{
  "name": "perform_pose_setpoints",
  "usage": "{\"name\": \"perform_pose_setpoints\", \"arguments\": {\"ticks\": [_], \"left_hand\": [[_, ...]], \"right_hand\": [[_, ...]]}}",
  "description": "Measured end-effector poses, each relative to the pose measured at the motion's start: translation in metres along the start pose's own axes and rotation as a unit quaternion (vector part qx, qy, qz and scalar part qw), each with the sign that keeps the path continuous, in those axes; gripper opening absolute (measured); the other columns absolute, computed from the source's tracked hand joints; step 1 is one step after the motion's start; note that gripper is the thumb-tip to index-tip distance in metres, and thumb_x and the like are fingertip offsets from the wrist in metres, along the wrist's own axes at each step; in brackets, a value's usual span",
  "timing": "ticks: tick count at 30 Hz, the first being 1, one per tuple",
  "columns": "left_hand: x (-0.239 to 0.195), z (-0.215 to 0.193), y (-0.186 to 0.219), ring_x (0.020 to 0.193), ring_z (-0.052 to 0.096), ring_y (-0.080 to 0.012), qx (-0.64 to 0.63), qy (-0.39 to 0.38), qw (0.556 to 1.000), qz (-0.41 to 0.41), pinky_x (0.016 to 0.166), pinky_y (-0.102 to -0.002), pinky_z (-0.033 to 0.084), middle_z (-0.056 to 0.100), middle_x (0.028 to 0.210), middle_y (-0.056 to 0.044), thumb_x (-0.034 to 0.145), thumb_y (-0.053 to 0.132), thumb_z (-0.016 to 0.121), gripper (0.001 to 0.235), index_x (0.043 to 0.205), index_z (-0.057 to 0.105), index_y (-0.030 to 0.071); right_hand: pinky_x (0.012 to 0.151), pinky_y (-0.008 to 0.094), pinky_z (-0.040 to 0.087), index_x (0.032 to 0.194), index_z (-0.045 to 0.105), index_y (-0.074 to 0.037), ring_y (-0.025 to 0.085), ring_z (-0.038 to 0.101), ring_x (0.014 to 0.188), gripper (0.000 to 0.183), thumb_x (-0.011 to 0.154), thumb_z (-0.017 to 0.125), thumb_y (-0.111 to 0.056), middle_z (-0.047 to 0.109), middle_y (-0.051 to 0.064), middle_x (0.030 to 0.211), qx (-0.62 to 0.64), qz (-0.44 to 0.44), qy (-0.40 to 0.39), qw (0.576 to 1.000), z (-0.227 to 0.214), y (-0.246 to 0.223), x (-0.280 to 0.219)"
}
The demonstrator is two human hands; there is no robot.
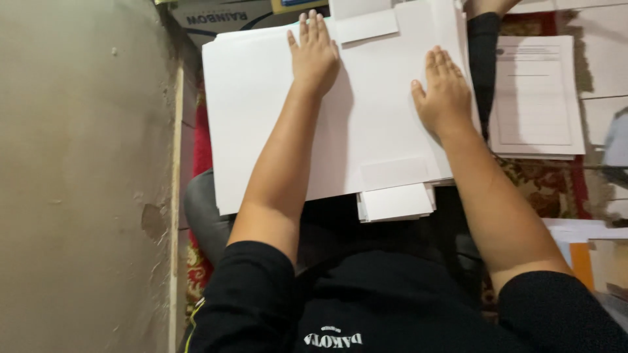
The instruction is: Assembling paper folders by folding covers and inserting printed documents
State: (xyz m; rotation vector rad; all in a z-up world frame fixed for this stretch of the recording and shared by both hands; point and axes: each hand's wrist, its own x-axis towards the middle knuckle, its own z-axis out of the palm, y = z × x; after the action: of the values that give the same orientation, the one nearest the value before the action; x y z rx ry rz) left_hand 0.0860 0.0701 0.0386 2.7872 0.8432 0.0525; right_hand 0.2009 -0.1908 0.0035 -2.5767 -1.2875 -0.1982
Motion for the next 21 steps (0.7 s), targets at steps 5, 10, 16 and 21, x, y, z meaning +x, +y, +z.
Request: {"name": "perform_pose_setpoints", "arguments": {"ticks": [5, 10, 16, 21], "left_hand": [[-0.048, 0.027, 0.006, 0.157, -0.002, -0.0329, 0.008, 0.028, 0.999, 0.034, 0.127, -0.059, 0.003, 0.006, 0.172, -0.015, 0.109, 0.030, 0.024, 0.063, 0.164, 0.016, 0.000], [-0.148, 0.043, 0.021, 0.160, 0.011, -0.0300, -0.015, 0.048, 0.990, 0.132, 0.128, -0.058, 0.004, 0.018, 0.172, -0.011, 0.105, 0.027, 0.029, 0.062, 0.163, 0.023, 0.004], [-0.141, 0.042, 0.019, 0.160, 0.006, -0.0305, -0.050, 0.046, 0.997, 0.035, 0.127, -0.059, 0.004, 0.015, 0.173, -0.008, 0.103, 0.026, 0.031, 0.064, 0.164, 0.022, 0.008], [-0.141, 0.045, 0.018, 0.160, 0.007, -0.0313, -0.043, 0.052, 0.997, 0.036, 0.127, -0.059, 0.005, 0.015, 0.173, -0.008, 0.104, 0.028, 0.033, 0.064, 0.164, 0.022, 0.009]], "right_hand": [[0.125, 0.043, 0.017, 0.161, 0.029, 0.004, 0.032, 0.024, 0.155, 0.066, 0.108, 0.039, -0.033, 0.027, 0.021, 0.168, 0.033, 0.046, -0.047, 0.997, -0.015, -0.012, -0.005], [0.126, 0.043, 0.013, 0.163, 0.025, 0.004, 0.030, 0.019, 0.157, 0.079, 0.105, 0.039, -0.049, 0.022, 0.021, 0.170, 0.049, 0.034, -0.059, 0.996, -0.012, -0.007, -0.008], [0.128, 0.043, -0.002, 0.165, 0.007, -0.020, 0.022, -0.003, 0.159, 0.105, 0.085, 0.059, -0.063, -0.006, 0.004, 0.174, 0.102, 0.070, -0.263, 0.957, -0.102, -0.069, -0.046], [0.126, 0.042, -0.014, 0.166, -0.007, -0.025, 0.023, -0.024, 0.158, 0.122, 0.077, 0.076, -0.026, -0.023, 0.008, 0.172, 0.066, 0.041, -0.360, 0.930, -0.092, -0.041, -0.078]]}}
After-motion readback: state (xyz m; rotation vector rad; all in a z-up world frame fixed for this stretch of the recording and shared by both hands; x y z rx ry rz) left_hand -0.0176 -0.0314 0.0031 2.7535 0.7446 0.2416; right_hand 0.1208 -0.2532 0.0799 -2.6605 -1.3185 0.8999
